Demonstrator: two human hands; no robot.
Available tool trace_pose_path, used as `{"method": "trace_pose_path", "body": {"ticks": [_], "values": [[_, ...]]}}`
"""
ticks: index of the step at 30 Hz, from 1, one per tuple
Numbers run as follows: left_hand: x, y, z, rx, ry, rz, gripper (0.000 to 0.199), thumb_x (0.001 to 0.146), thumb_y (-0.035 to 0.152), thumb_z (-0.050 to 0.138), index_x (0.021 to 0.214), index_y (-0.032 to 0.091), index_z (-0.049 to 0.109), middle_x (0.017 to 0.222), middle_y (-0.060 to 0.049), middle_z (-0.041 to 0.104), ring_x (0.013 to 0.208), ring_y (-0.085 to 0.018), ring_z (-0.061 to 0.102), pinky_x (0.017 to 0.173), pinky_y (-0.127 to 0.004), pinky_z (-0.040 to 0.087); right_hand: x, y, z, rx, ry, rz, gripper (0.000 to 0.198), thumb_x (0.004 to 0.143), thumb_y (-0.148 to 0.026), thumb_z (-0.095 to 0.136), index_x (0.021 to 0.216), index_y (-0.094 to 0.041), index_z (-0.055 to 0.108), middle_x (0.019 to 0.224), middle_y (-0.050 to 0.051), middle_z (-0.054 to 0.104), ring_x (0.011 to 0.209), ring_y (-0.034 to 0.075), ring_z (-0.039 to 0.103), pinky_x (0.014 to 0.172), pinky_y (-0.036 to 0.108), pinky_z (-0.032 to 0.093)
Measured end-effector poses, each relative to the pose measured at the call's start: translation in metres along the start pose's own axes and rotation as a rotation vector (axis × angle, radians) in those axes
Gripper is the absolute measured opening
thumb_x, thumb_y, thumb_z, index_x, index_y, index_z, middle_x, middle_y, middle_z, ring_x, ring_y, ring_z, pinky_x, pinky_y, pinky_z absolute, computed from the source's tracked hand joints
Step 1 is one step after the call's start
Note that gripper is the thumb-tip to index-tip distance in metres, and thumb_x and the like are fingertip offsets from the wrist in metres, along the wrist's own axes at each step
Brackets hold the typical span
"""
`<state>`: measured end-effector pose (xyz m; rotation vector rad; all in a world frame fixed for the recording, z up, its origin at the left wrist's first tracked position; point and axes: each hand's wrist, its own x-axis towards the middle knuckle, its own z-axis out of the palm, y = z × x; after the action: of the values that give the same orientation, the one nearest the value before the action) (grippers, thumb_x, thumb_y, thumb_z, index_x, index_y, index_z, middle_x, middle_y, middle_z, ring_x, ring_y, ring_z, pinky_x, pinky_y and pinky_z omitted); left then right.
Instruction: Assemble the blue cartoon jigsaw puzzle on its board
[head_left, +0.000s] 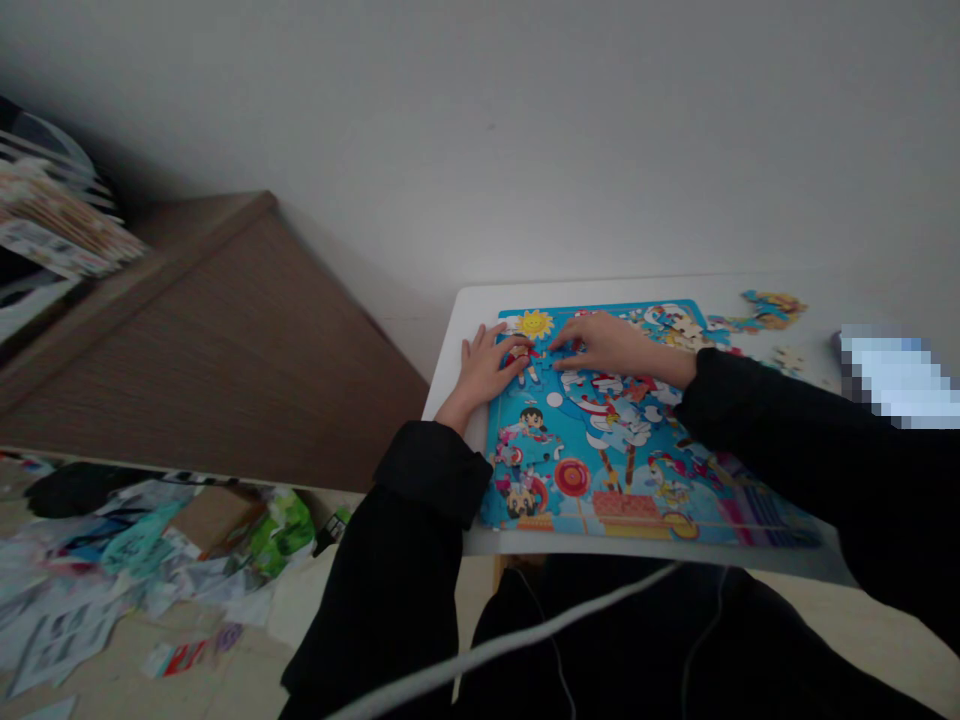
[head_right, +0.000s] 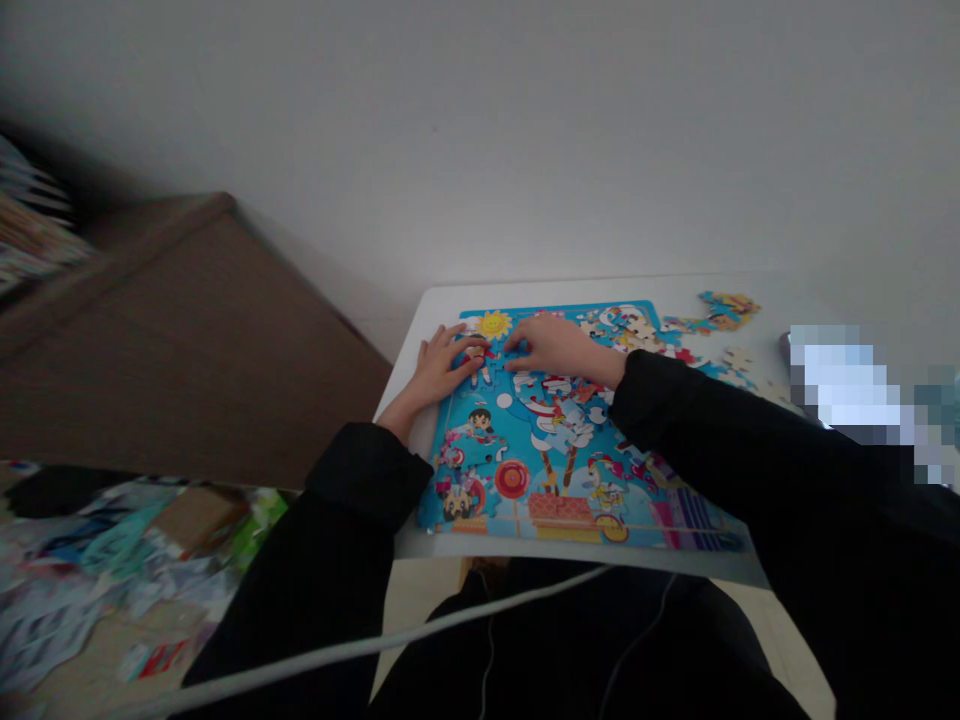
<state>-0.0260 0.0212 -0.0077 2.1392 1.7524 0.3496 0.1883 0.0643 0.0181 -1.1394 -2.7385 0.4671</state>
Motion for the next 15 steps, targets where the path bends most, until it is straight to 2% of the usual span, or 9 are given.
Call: {"method": "trace_pose_path", "body": {"ticks": [3, 9, 15], "values": [[0.0000, -0.0009, 0.0007, -0.001, 0.004, 0.002, 0.035, 0.092, 0.046, 0.047, 0.123, 0.033, 0.057, 0.153, -0.004, 0.030, 0.145, -0.035, 0.012, 0.112, -0.063, 0.012, -0.0003, -0.0043, 0.0039, -0.071, 0.000, -0.036, 0.039, 0.083, -0.046, 0.055, 0.110, -0.022, 0.070, 0.110, 0.009, 0.066, 0.098, 0.025, 0.060, 0.082, 0.036, 0.044], [-0.0003, -0.0016, 0.0017, -0.002, 0.014, 0.001, 0.034, 0.092, 0.047, 0.047, 0.122, 0.034, 0.057, 0.153, -0.003, 0.030, 0.145, -0.034, 0.011, 0.112, -0.063, 0.011, -0.0010, -0.0081, 0.0039, -0.135, -0.010, -0.024, 0.039, 0.084, -0.045, 0.053, 0.110, -0.021, 0.071, 0.102, 0.010, 0.067, 0.094, 0.025, 0.060, 0.076, 0.035, 0.043], [0.0000, 0.0037, 0.0064, -0.024, 0.051, -0.031, 0.038, 0.090, 0.054, 0.046, 0.118, 0.032, 0.058, 0.153, -0.005, 0.030, 0.145, -0.034, 0.011, 0.111, -0.064, 0.010, 0.0004, -0.0116, 0.0054, -0.170, -0.036, -0.025, 0.038, 0.086, -0.043, 0.051, 0.111, -0.022, 0.070, 0.103, 0.011, 0.065, 0.095, 0.025, 0.059, 0.075, 0.034, 0.043]]}}
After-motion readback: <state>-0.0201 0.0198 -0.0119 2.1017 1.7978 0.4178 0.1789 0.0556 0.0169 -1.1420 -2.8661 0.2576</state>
